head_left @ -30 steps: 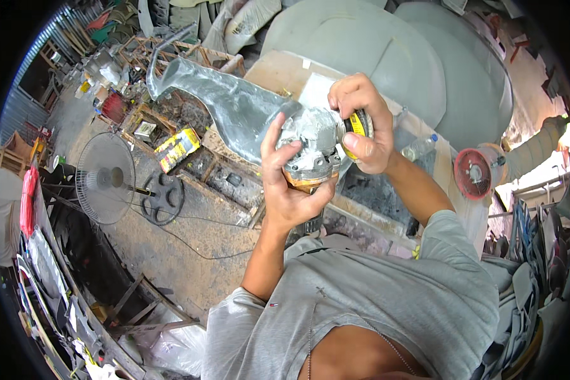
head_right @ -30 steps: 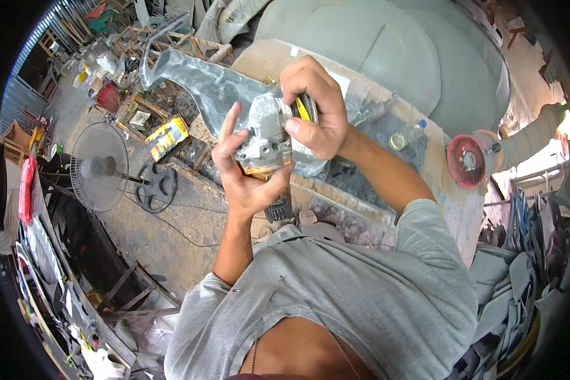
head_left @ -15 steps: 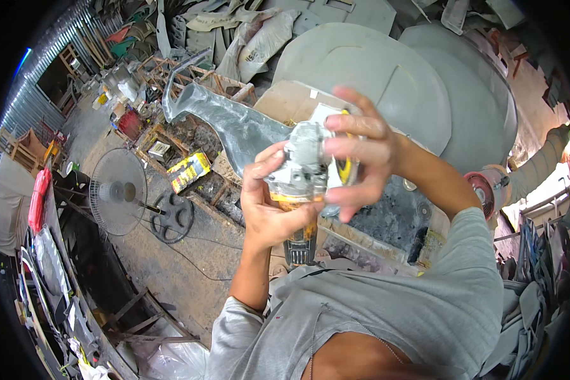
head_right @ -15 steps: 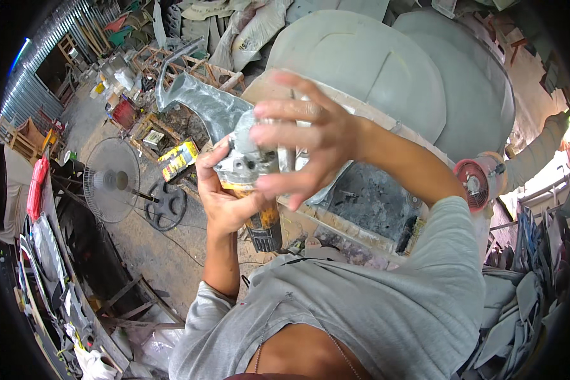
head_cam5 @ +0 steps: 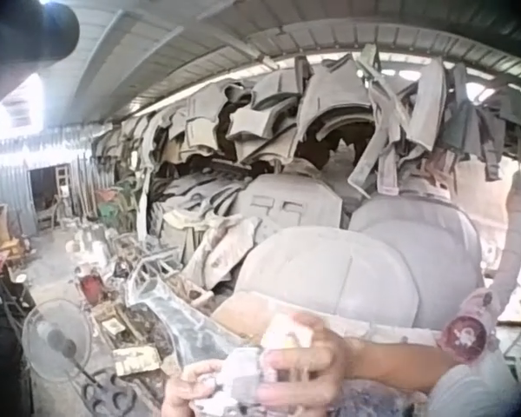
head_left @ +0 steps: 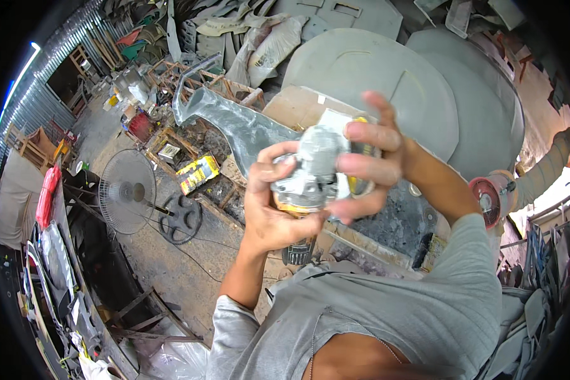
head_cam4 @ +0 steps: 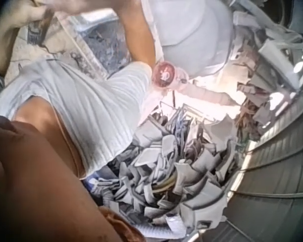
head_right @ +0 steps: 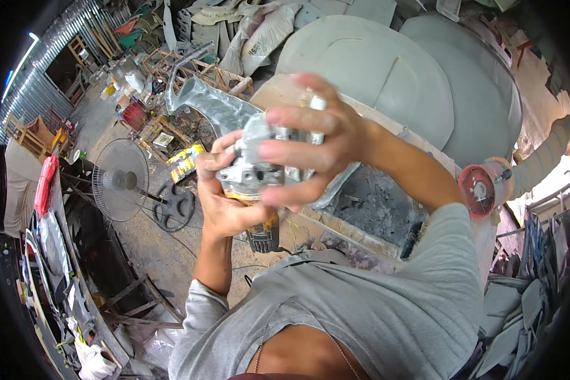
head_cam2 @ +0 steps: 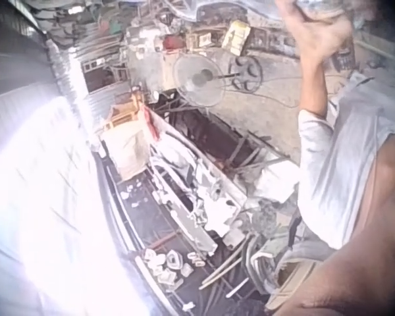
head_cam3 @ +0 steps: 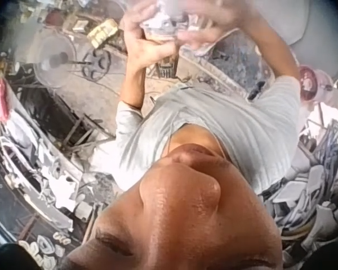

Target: Grinding and shaping a large composite automotive body panel using a power angle grinder.

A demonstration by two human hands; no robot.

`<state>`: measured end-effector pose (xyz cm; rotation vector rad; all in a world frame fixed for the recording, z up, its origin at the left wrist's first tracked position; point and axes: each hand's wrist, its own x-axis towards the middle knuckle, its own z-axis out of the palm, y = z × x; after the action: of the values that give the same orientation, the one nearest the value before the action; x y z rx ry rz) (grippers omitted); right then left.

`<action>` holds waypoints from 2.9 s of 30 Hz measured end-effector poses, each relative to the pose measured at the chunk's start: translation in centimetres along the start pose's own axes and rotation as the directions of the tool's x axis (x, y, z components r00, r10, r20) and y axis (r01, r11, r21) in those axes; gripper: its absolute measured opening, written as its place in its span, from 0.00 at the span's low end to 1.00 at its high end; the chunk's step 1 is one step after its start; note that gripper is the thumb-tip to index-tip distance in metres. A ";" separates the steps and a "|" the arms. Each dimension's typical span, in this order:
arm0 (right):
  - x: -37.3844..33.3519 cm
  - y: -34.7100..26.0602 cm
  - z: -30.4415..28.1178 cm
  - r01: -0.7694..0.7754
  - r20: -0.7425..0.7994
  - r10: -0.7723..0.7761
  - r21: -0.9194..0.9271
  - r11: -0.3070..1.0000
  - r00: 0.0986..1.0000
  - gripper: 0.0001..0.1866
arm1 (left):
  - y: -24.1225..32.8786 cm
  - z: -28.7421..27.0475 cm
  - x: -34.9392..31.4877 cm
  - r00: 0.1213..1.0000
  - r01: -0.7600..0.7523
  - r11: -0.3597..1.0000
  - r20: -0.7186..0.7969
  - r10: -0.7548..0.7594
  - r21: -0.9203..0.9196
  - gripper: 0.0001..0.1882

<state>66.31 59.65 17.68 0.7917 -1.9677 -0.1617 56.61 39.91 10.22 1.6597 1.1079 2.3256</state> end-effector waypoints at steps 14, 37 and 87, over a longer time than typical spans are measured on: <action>1.0 -4.6 1.8 -0.487 0.188 0.825 0.866 0.118 0.533 0.36 | -0.1 0.6 -0.6 0.997 0.069 0.989 -0.039 -0.064 0.127 0.40; -1.2 -3.2 4.1 -0.204 -0.329 0.375 0.452 0.868 0.867 0.33 | -0.1 1.0 -0.6 0.996 0.083 0.978 -0.037 -0.078 0.189 0.42; -7.5 -27.6 11.3 -0.647 0.276 0.937 0.678 -0.348 -0.214 0.36 | 1.5 -0.2 -13.9 0.839 0.532 0.836 0.051 -0.542 0.131 0.65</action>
<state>72.11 40.22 -5.47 -0.6558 -1.5101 1.7198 62.69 32.47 0.10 1.2391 1.4778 1.8430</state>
